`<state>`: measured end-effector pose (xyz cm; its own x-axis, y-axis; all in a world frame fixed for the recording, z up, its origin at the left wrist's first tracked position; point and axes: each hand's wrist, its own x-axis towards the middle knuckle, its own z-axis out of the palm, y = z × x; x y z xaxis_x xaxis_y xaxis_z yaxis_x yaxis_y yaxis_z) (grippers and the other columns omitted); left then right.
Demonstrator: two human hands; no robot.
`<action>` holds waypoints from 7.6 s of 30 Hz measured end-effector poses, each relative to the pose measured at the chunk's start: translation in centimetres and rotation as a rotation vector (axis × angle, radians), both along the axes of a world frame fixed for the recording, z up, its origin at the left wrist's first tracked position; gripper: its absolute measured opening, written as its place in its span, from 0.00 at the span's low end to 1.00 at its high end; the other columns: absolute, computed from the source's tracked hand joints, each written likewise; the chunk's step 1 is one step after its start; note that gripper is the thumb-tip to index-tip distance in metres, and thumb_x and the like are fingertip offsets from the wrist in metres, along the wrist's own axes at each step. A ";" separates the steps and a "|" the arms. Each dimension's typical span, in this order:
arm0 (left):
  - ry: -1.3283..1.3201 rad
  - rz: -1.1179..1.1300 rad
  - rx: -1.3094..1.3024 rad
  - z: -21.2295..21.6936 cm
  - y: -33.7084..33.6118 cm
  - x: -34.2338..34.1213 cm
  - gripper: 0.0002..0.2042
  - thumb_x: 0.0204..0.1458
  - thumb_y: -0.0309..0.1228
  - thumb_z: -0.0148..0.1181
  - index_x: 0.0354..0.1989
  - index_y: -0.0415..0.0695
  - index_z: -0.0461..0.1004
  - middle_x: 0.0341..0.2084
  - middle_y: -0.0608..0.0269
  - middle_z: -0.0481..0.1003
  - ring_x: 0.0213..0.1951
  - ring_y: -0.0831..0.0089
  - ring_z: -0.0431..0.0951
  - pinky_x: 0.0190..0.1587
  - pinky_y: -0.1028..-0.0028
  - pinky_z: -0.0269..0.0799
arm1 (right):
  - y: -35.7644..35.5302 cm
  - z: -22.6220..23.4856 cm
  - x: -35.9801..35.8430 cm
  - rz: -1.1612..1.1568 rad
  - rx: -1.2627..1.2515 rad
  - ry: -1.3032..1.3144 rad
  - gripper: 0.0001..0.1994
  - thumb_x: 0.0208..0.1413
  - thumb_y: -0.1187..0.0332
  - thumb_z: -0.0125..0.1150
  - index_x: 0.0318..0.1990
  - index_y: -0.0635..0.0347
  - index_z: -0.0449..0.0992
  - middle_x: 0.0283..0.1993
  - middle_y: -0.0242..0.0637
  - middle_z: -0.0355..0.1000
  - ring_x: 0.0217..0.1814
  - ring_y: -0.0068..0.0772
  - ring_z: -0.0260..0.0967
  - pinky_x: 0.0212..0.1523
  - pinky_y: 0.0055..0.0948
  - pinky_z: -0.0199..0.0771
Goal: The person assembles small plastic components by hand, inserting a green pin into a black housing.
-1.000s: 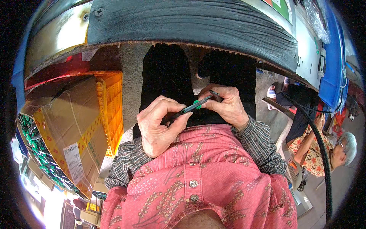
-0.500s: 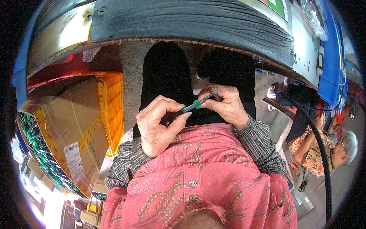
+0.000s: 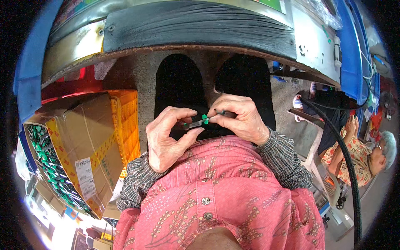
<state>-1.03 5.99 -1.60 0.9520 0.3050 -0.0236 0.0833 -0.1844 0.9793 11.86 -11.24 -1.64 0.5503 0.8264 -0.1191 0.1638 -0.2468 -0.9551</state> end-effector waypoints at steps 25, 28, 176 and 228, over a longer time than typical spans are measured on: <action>0.040 -0.017 0.100 2.4 -2.0 -0.4 0.10 0.46 0.20 0.65 0.37 0.37 0.74 0.24 0.60 0.75 0.23 0.76 0.76 0.27 0.77 0.70 | -2.3 3.4 -0.5 -0.145 -0.172 0.053 0.08 0.51 0.77 0.57 0.39 0.68 0.69 0.30 0.41 0.70 0.31 0.33 0.70 0.34 0.30 0.68; 0.057 -0.010 0.086 2.5 -2.2 -0.6 0.10 0.46 0.20 0.65 0.37 0.38 0.74 0.23 0.60 0.75 0.23 0.76 0.75 0.27 0.78 0.70 | -2.8 3.0 -0.6 -0.125 -0.138 -0.072 0.09 0.51 0.76 0.58 0.40 0.67 0.72 0.30 0.42 0.70 0.32 0.37 0.70 0.34 0.31 0.69; -0.348 -0.281 0.412 2.3 -1.8 1.8 0.15 0.35 0.21 0.68 0.35 0.41 0.76 0.28 0.58 0.76 0.30 0.63 0.77 0.32 0.69 0.72 | -3.6 4.8 -0.1 -0.207 0.027 0.807 0.18 0.52 0.81 0.61 0.49 0.64 0.64 0.32 0.36 0.71 0.24 0.20 0.71 0.23 0.17 0.73; -0.091 -0.032 -0.128 0.9 -2.9 0.7 0.13 0.42 0.18 0.67 0.38 0.40 0.76 0.30 0.57 0.77 0.31 0.71 0.78 0.34 0.76 0.73 | -3.8 1.8 -1.0 -0.181 0.061 0.186 0.09 0.51 0.75 0.65 0.40 0.65 0.77 0.26 0.29 0.72 0.22 0.12 0.65 0.21 0.15 0.65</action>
